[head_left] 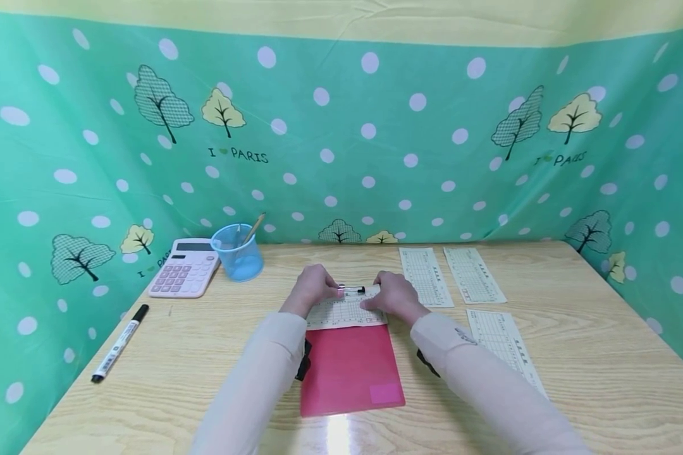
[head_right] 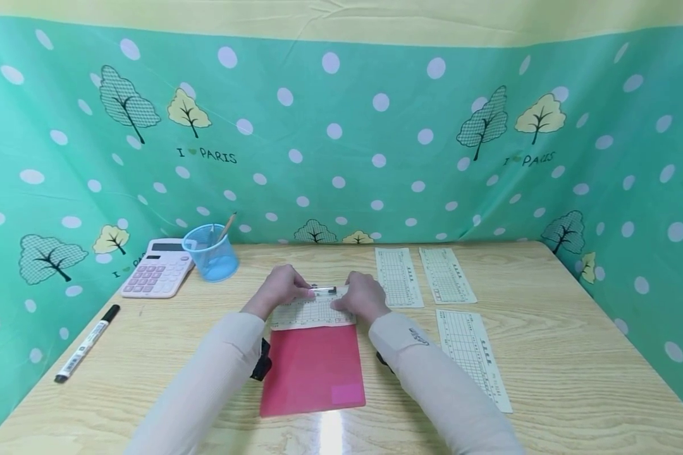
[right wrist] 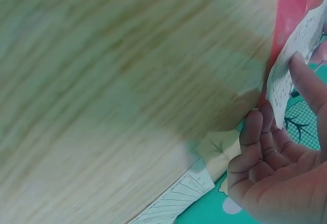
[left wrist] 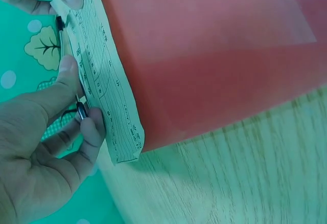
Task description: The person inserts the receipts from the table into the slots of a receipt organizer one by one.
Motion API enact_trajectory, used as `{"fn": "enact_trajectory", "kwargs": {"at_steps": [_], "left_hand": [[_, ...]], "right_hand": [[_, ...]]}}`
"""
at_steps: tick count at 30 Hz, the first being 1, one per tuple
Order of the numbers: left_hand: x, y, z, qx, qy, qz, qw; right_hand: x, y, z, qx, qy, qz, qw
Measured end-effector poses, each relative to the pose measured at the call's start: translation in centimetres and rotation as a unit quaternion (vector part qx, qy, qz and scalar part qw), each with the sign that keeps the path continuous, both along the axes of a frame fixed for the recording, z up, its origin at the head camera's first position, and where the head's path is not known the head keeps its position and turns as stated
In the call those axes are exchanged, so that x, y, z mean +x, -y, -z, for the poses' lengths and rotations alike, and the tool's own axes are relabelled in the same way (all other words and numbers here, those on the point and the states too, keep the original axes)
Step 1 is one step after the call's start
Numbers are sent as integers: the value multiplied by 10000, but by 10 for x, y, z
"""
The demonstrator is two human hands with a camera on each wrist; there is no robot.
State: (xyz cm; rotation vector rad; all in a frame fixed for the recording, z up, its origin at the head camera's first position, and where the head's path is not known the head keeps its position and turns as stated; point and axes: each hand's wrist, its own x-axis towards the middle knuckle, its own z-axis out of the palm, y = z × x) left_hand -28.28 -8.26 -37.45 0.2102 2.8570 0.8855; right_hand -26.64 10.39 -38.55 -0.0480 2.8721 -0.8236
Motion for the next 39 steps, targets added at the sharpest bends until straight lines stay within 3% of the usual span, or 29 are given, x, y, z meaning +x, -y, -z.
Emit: {"fn": "enact_trajectory", "kwargs": {"at_steps": [21, 32, 39], "left_hand": [[3, 0, 4, 170, -208, 144, 9995], [5, 4, 6, 324, -244, 115, 9991], [5, 5, 10, 334, -347, 140, 9987]], "right_hand": [[7, -2, -4, -73, -12, -60, 10000], [7, 5, 2, 315, -589, -251, 9975], [9, 3, 4, 246, -672, -530, 9960]]}}
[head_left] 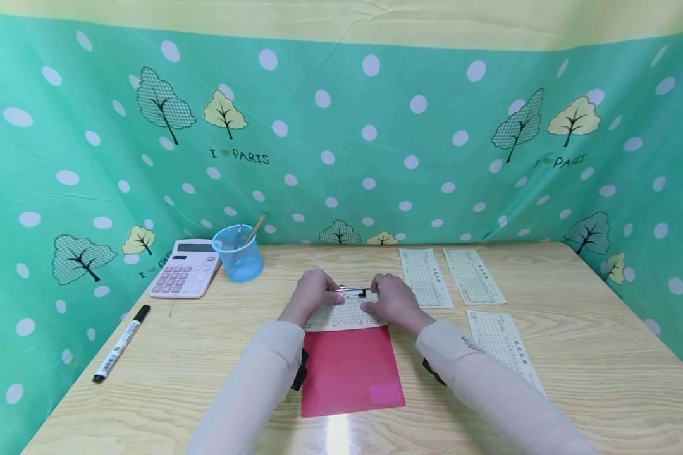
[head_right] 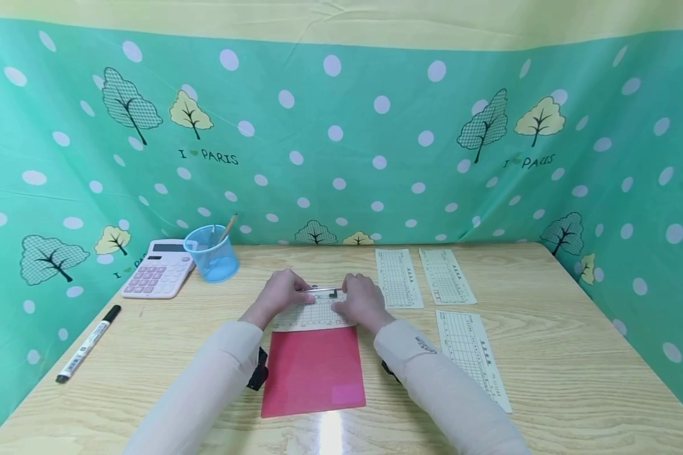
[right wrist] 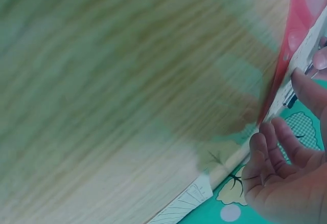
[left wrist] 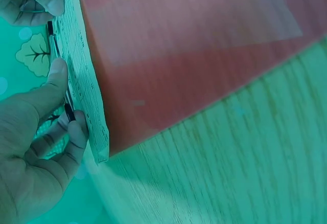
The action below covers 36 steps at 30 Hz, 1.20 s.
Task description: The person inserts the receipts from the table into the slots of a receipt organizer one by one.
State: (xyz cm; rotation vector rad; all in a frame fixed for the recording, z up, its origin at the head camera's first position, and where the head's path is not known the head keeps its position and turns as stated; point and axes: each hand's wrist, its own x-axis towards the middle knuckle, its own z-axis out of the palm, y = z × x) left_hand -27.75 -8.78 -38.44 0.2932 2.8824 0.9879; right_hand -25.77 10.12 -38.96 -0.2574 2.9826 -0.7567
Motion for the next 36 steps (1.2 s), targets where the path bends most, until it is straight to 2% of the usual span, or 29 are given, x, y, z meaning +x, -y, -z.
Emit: {"fn": "enact_trajectory", "kwargs": {"at_steps": [3, 9, 17, 23, 29, 36], "left_hand": [[1, 0, 0, -19, -14, 2, 10000], [0, 0, 0, -79, -61, -29, 9999], [0, -1, 1, -122, -71, -72, 9999], [1, 0, 2, -25, 17, -118, 9999], [1, 1, 2, -89, -46, -110, 9999], [0, -1, 2, -63, 12, -111, 9999]], "right_hand": [[2, -3, -1, -93, 54, -71, 9999], [6, -18, -8, -595, 211, -137, 9979], [14, -50, -22, -1164, 90, -299, 9927], [25, -75, -36, -1275, -65, -401, 9910], [37, -101, -45, -1353, -254, -343, 9899], [56, -136, -54, -1663, 55, -190, 9859]]}}
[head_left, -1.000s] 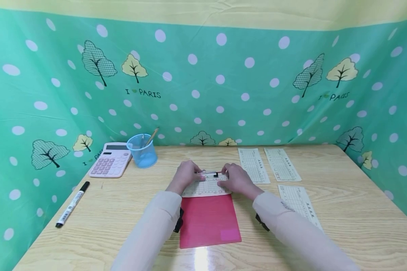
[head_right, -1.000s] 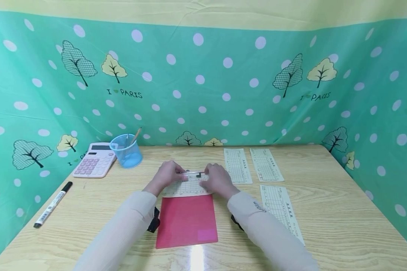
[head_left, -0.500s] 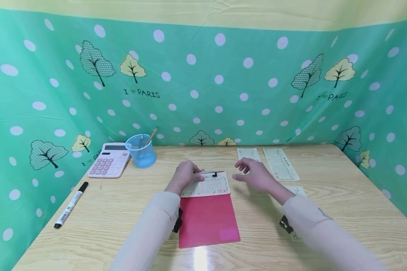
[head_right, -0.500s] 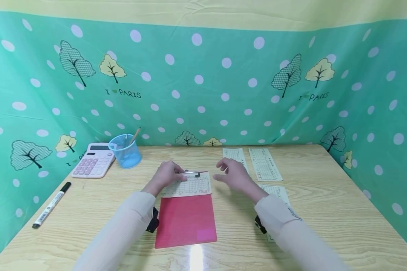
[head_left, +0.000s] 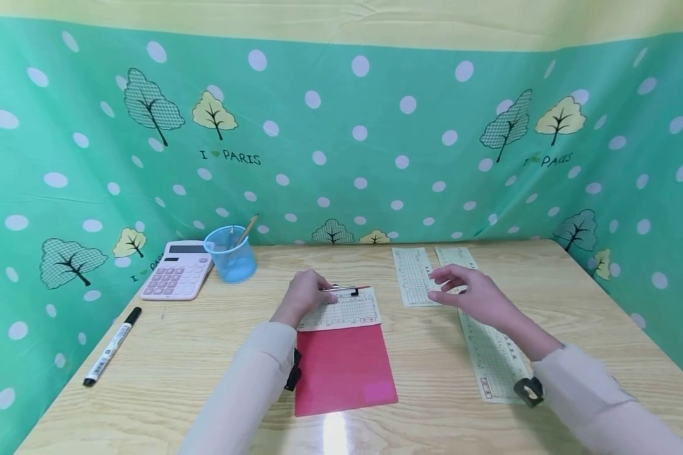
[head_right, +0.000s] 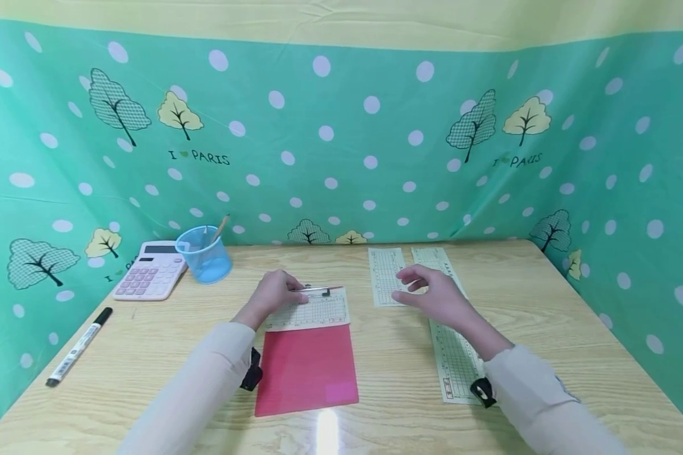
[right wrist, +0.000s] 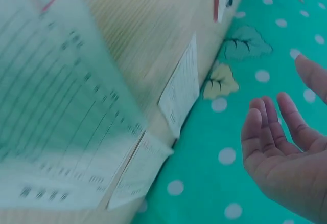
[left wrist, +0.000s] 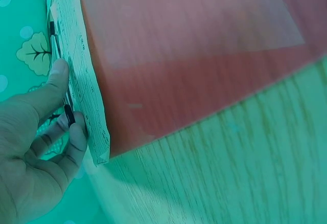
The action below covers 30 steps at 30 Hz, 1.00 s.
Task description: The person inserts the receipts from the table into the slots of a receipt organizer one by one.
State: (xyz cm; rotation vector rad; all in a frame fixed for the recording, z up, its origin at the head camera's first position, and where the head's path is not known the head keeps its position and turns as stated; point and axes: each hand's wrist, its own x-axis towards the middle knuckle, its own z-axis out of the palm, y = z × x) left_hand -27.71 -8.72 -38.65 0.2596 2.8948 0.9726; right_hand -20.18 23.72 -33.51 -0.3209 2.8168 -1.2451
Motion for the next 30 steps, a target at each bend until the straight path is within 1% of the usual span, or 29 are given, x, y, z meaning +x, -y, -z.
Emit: {"fn": "enact_trajectory", "kwargs": {"at_steps": [4, 7, 13, 16, 24, 30], "left_hand": [[0, 0, 0, 48, 26, -41, 10000], [0, 0, 1, 39, -4, -51, 10000], [1, -1, 1, 28, 11, -53, 10000], [1, -1, 1, 34, 31, -54, 10000], [1, -1, 2, -14, 3, -85, 10000], [3, -3, -1, 27, 27, -62, 10000]], "right_hand": [[10, -22, -2, -157, 97, 84, 9998], [17, -39, 1, -158, 121, 245, 9995], [29, -73, 15, -96, 205, 584, 9980], [33, -88, 24, -114, 274, 664, 9974], [39, -114, 43, -68, 638, 690, 9956], [37, -121, 54, 273, 940, 789, 9921]]}}
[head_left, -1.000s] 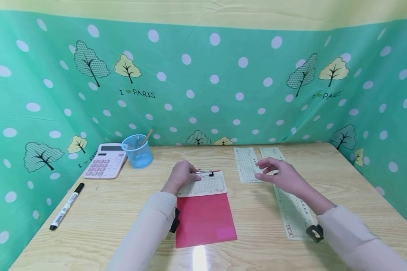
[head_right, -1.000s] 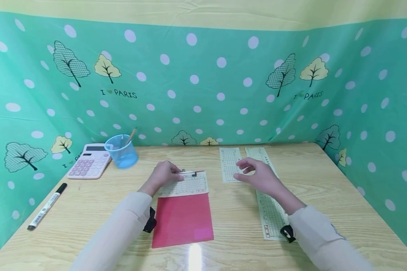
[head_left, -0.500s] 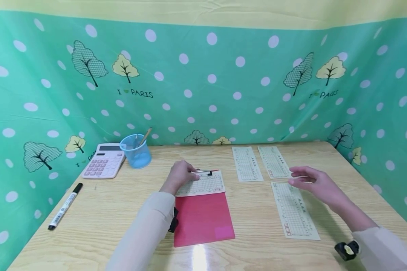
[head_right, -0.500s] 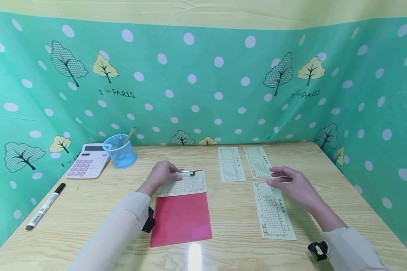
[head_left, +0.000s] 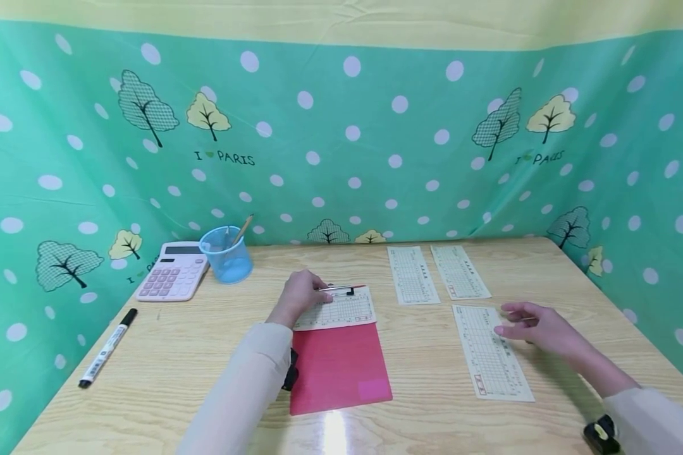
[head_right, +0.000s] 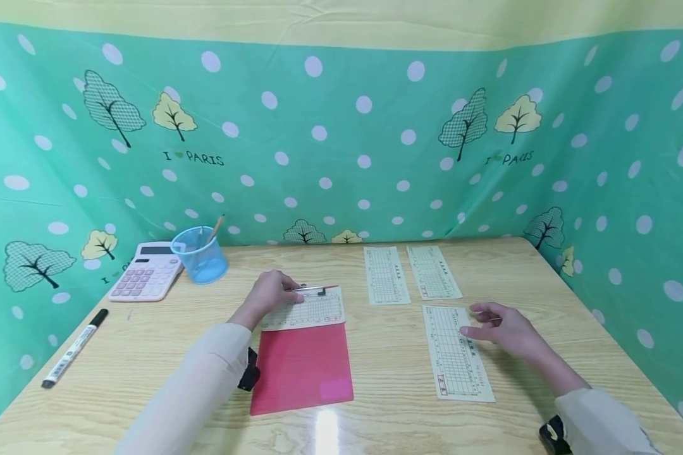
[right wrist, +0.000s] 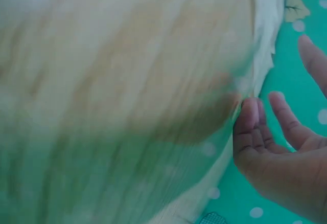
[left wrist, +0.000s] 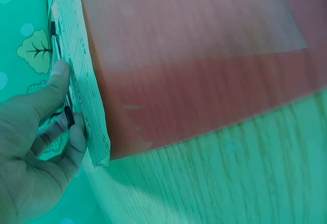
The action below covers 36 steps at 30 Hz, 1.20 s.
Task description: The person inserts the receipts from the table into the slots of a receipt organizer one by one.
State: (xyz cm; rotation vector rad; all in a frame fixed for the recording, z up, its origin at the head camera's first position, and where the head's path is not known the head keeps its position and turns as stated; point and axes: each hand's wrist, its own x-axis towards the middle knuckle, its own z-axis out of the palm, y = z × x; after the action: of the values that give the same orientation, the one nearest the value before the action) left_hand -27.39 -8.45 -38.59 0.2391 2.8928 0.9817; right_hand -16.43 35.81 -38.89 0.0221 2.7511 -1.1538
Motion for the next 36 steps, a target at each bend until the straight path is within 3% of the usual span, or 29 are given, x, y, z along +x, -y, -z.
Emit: {"fn": "enact_trajectory", "kwargs": {"at_steps": [16, 27, 36], "left_hand": [[-2, -1, 2, 48, 23, -39, 10000], [-4, -1, 4, 57, 13, -31, 10000], [-4, 1, 6, 50, 20, -56, 10000]], "right_hand": [[-3, 18, 6, 1369, -674, -473, 9872], [2, 26, 3, 1134, -185, 34, 9934], [6, 28, 6, 1210, -169, 242, 9922]]}}
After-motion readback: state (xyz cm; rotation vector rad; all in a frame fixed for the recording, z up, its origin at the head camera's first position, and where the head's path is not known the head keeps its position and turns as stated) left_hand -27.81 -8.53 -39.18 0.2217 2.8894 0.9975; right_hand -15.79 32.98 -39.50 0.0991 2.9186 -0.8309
